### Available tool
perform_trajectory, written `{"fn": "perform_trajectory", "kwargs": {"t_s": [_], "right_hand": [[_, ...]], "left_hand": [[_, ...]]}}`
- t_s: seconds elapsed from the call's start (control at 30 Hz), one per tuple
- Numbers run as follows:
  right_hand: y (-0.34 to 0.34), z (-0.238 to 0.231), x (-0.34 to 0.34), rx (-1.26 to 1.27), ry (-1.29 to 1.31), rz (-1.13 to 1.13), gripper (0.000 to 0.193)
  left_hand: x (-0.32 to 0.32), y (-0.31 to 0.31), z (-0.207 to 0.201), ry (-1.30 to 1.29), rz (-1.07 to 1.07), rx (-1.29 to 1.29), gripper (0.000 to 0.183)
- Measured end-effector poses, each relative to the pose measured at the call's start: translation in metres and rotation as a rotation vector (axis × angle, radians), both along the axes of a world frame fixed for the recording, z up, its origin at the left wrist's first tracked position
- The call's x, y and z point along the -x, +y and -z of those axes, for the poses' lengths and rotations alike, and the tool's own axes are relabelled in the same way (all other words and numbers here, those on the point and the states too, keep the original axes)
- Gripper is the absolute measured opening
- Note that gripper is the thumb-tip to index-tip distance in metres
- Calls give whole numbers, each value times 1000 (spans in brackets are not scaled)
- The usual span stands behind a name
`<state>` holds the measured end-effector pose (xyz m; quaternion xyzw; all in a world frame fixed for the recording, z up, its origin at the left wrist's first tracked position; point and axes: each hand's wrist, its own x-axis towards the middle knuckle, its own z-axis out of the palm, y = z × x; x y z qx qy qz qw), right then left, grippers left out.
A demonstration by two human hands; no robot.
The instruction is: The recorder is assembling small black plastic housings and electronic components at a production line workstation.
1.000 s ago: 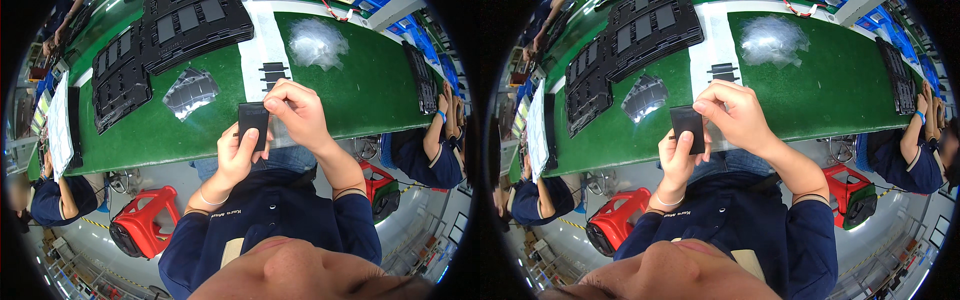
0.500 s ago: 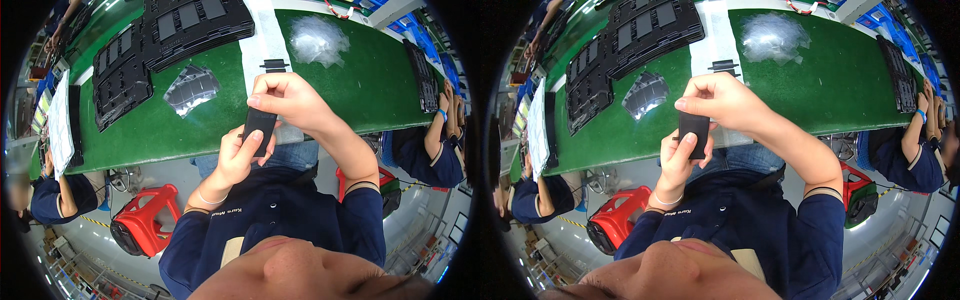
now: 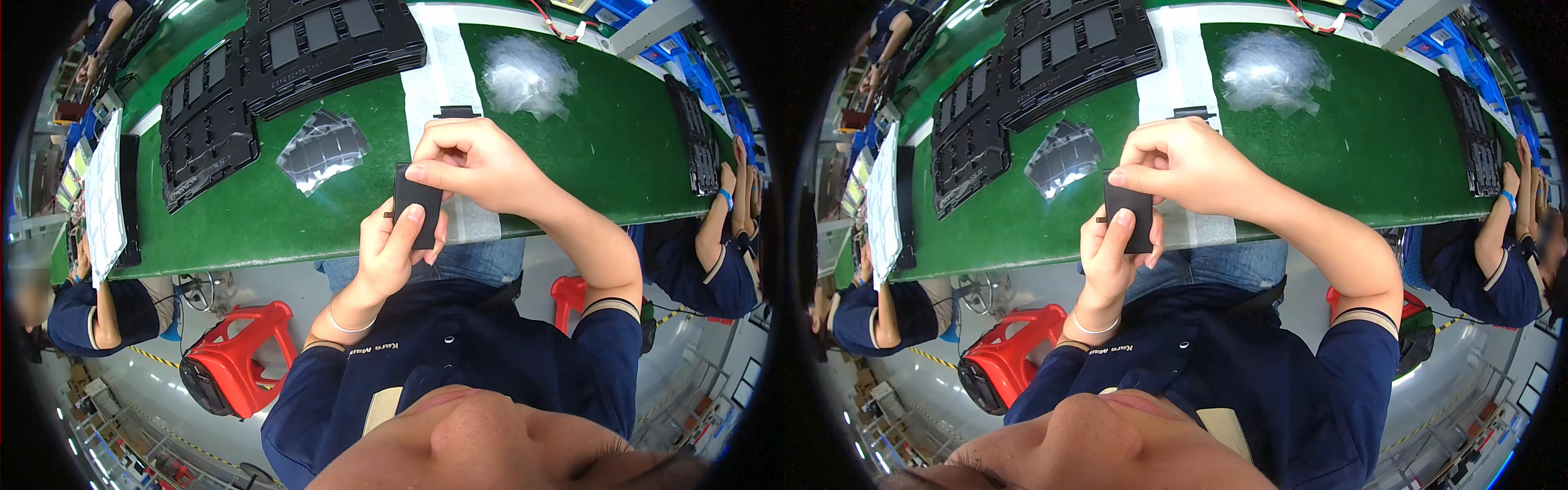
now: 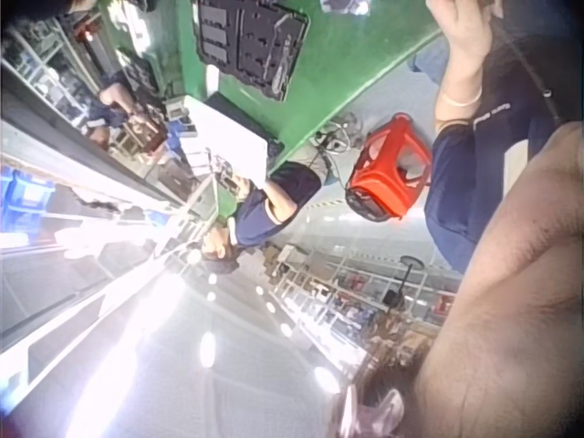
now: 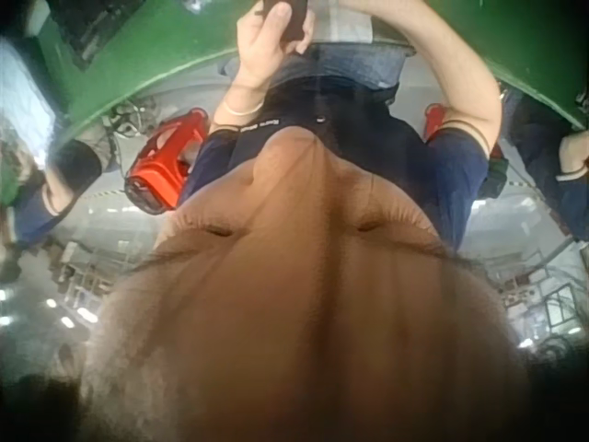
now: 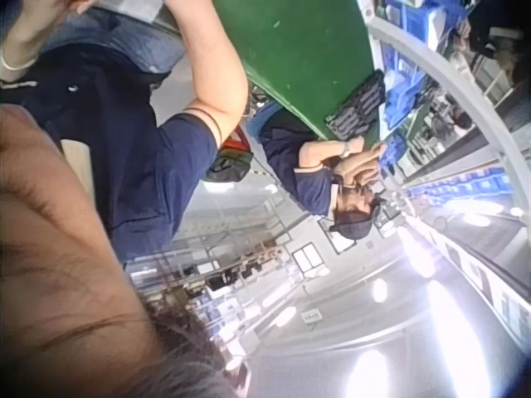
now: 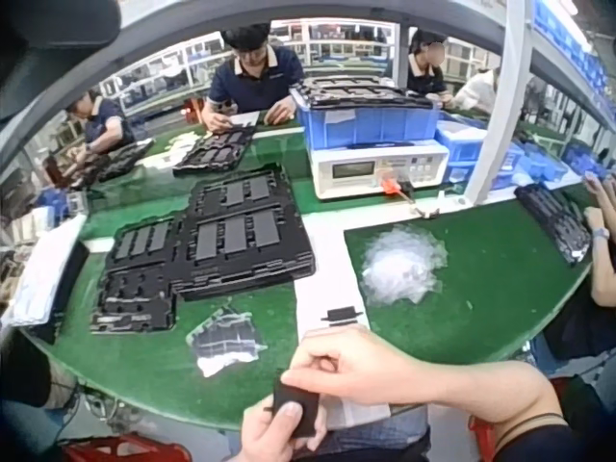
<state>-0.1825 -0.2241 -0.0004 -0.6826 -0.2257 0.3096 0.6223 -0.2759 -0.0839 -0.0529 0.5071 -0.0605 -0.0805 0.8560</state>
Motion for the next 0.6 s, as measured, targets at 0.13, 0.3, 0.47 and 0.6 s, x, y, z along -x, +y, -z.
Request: {"fn": "perform_trajectory", "kwargs": {"t_s": [0.13,0.3,0.47,0.6], "right_hand": [[-7,4,-13,4,-109,-130,15],[-22,17,-29,-3,-563,-180,25],[-39,37,-34,46,-771,-19,12],[-46,39,-27,-10,-999,-43,10]], "left_hand": [[-4,3,1,-6,-8,83,33],[-17,16,-3,13,-68,47,29],[-53,71,-52,-230,-193,-855,12],[-136,111,-81,-481,-564,-1488,10]]}}
